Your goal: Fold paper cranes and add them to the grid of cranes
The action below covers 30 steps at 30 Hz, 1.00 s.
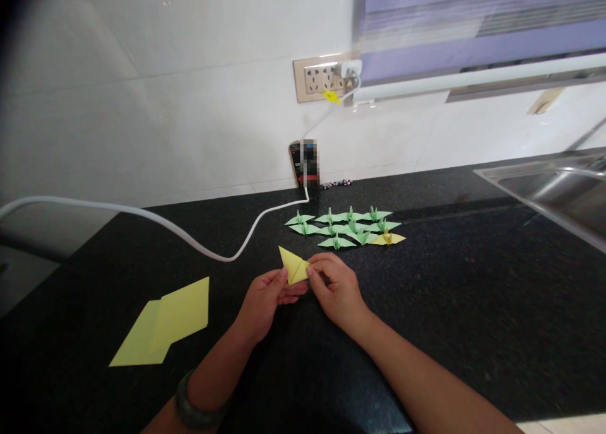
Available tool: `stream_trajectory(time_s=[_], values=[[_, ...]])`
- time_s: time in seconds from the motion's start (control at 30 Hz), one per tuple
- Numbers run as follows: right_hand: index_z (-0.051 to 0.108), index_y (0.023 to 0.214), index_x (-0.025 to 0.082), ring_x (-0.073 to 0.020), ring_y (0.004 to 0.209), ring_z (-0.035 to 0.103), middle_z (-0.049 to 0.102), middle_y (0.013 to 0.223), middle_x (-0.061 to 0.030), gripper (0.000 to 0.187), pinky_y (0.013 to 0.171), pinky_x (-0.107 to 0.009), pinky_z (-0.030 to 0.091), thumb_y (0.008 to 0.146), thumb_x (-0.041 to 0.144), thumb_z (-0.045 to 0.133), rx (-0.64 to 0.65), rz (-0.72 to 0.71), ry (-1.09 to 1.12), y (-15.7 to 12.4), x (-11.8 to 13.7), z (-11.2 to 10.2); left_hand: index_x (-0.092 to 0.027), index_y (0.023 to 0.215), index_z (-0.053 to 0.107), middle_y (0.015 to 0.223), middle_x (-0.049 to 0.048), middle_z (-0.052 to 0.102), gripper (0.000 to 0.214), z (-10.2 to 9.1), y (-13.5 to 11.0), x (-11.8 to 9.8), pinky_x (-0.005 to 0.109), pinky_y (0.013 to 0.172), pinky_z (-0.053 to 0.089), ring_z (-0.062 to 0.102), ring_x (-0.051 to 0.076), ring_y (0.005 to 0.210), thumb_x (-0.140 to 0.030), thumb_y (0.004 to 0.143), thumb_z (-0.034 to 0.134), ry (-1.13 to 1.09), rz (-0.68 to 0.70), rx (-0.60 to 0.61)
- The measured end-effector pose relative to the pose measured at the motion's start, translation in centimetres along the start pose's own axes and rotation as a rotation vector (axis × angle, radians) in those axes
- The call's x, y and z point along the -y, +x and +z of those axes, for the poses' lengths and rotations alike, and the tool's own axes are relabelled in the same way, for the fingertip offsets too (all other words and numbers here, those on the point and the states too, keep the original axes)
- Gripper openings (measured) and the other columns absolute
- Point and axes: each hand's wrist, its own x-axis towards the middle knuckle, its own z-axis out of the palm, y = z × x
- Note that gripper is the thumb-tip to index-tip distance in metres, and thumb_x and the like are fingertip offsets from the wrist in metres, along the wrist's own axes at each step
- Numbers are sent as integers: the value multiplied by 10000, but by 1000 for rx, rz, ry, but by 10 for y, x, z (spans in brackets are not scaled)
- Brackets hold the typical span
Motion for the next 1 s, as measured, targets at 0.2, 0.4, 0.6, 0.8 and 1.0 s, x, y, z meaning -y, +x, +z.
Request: stream_trajectory(time_s=[0.2, 0.4, 0.6, 0.8, 1.0], values=[[600, 740, 203, -154, 779, 554, 589, 822, -49, 115, 707, -293, 454, 758, 188, 488, 20, -12, -19, 0, -1, -1, -88, 762, 600, 694, 134, 671, 420, -4, -1, -3, 246, 529, 432, 628, 183, 601, -487, 701, 487, 75, -77, 101], [598, 739, 199, -154, 777, 554, 590, 817, -48, 116, 711, -296, 451, 762, 183, 486, 16, -5, -20, 1, -1, -1, -83, 769, 602, 723, 141, 669, 392, -6, -2, -5, 248, 556, 428, 627, 183, 633, -451, 727, 474, 103, -61, 148], [605, 720, 193, -155, 762, 559, 596, 800, -47, 121, 700, -289, 450, 758, 196, 491, -6, 5, -24, 1, -1, -1, -85, 781, 598, 723, 138, 668, 394, -2, -4, -7, 266, 579, 442, 627, 187, 645, -453, 732, 466, 166, -58, 138], [597, 710, 187, -149, 754, 557, 591, 792, -45, 116, 690, -285, 454, 757, 186, 491, -3, -5, -17, 1, -2, -1, -94, 791, 611, 724, 122, 674, 374, -2, -5, -1, 270, 603, 447, 624, 189, 667, -443, 714, 501, 313, 48, 104], [593, 703, 184, -142, 742, 557, 588, 791, -43, 108, 680, -279, 455, 752, 168, 498, -10, -16, -7, 1, -1, -1, -101, 766, 623, 685, 104, 676, 374, -2, -2, 4, 273, 583, 449, 620, 183, 627, -445, 727, 480, 369, 98, 79]])
